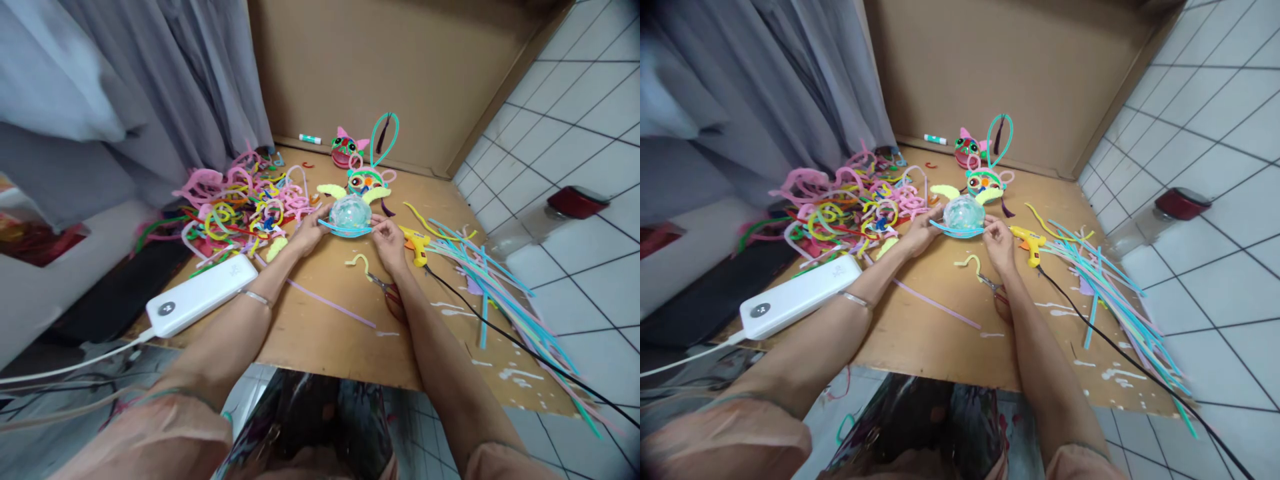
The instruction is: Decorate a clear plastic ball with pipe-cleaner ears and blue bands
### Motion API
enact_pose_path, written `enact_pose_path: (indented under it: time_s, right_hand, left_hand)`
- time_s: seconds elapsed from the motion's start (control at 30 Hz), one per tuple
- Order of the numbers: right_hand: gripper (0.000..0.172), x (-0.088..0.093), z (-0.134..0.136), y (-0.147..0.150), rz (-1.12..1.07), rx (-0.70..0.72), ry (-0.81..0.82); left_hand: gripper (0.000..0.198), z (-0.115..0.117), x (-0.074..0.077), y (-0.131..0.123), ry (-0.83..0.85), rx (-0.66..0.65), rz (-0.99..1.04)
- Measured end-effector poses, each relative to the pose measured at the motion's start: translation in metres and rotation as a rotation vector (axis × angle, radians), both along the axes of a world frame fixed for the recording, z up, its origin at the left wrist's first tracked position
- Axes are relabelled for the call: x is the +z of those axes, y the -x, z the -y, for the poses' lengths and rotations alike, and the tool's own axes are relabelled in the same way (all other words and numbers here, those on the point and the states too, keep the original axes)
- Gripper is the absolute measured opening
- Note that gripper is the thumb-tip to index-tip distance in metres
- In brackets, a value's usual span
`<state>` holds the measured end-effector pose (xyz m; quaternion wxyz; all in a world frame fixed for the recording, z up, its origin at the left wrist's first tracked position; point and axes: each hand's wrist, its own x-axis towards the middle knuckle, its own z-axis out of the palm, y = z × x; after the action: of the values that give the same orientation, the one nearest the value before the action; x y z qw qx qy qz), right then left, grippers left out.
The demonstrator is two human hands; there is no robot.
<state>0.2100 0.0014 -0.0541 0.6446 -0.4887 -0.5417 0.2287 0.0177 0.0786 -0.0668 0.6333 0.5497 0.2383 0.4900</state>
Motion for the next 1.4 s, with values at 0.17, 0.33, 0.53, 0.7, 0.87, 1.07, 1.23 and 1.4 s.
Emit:
enact_pose_path:
  time_s: [0.17, 0.33, 0.53, 0.7, 0.87, 1.07, 1.23, 1.4]
  right_hand:
    - [0.018, 0.000, 0.001, -0.002, -0.035, -0.012, 0.012]
    - [0.018, -0.001, 0.001, -0.004, -0.026, -0.034, 0.037]
    - [0.019, 0.001, 0.003, 0.000, -0.002, -0.017, 0.035]
    - [0.019, 0.006, 0.008, 0.004, 0.080, 0.005, 0.013]
    - [0.019, 0.007, 0.011, 0.002, 0.050, 0.020, 0.034]
    - [0.029, 0.005, 0.009, -0.001, 0.005, 0.036, 0.044]
    - [0.032, 0.007, 0.010, 0.000, 0.015, 0.016, 0.058]
    - [0.033, 0.009, 0.013, 0.001, 0.031, 0.014, 0.045]
  left_hand:
    - [0.065, 0.001, 0.006, 0.003, 0.046, 0.029, -0.072]
    - [0.056, 0.007, 0.015, 0.002, 0.167, 0.142, -0.072]
    - [0.044, 0.012, 0.017, 0.001, 0.178, 0.236, -0.076]
    - [0.034, 0.008, 0.011, 0.000, 0.022, 0.331, -0.147]
    - [0.033, 0.007, 0.008, 0.002, 0.010, 0.339, -0.198]
    - [0.033, 0.008, 0.010, 0.002, 0.021, 0.317, -0.178]
    - [0.033, 0.009, 0.011, 0.003, -0.008, 0.310, -0.189]
    - [0.031, 0.010, 0.011, 0.005, -0.094, 0.304, -0.244]
